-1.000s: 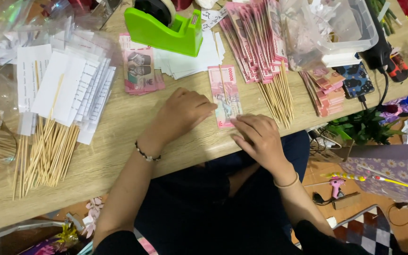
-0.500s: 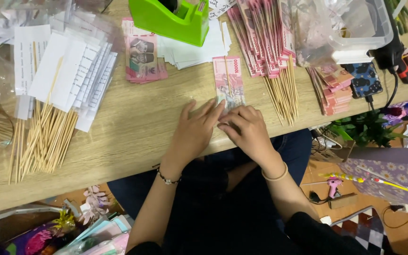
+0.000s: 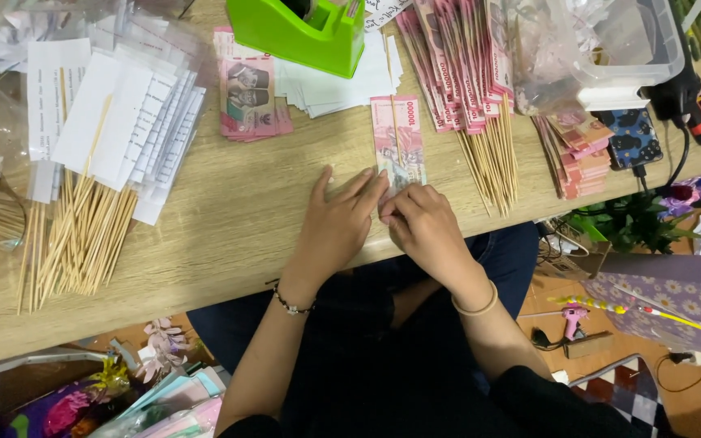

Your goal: The person assembles decorative skewers by placing a printed banknote onto a white paper backing, inserting a wooden skewer, and securing it with tape. They repeat this process for multiple units, stacking completed items on the table.

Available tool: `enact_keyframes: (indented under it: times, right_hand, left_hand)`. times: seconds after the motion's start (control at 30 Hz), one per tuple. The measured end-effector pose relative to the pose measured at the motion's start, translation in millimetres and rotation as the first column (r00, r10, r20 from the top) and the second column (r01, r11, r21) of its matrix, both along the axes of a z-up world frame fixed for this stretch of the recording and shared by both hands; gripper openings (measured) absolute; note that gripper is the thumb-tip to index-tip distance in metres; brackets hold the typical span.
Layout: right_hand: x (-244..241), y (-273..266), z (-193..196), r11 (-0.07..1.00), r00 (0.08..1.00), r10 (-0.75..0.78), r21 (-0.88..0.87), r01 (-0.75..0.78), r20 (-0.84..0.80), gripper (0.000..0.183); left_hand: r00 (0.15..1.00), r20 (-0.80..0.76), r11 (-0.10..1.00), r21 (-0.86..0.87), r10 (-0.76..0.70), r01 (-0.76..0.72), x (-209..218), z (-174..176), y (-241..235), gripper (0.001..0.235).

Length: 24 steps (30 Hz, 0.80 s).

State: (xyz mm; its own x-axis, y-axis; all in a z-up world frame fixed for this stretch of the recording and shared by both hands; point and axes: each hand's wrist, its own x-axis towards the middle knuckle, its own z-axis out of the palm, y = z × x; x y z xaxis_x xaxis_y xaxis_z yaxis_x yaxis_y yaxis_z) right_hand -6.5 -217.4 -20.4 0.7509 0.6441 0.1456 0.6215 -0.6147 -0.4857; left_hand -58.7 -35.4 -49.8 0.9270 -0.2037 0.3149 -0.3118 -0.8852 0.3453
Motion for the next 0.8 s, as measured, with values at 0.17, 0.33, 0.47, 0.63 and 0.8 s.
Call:
enact_keyframes:
  times: [0.17, 0.33, 0.47, 0.63, 0.8]
  right_hand:
    - [1.0, -0.4, -10.5, 1.0, 0.996, 0.014, -0.01, -0.013, 0.083, 0.008]
    - [-6.4, -3.6, -14.0, 0.999, 0.994, -0.007, 0.045, 0.002, 0.106, 0.006]
    - [-13.8, -9.8, -12.8, 0.997, 0.989, -0.012, 0.076, 0.001, 0.144, 0.007]
    - [-22.1, -23.7, -7.8, 0.993, 0.99, 0.0, 0.117, -0.017, 0.138, 0.005]
    - [-30.7, -50.0, -3.0, 0.996, 0.991, 0.012, 0.092, -0.024, 0.131, 0.007]
  left_hand:
    - [0.997, -0.076, 0.998, -0.051, 0.025, -0.029, 2.7, 5.0, -0.4, 0.056]
    - [0.989, -0.09, 0.977, -0.167, 0.121, -0.134, 1.2, 7.0, -14.0, 0.045]
    - [0.982, -0.064, 0.964, -0.187, 0.178, -0.187, 0.9, 9.1, -22.1, 0.041]
    - [0.978, -0.071, 0.957, -0.207, 0.195, -0.205, -0.2, 14.6, -24.6, 0.038]
    - [0.975, -0.086, 0.952, -0.214, 0.203, -0.217, -2.9, 17.9, -26.2, 0.037]
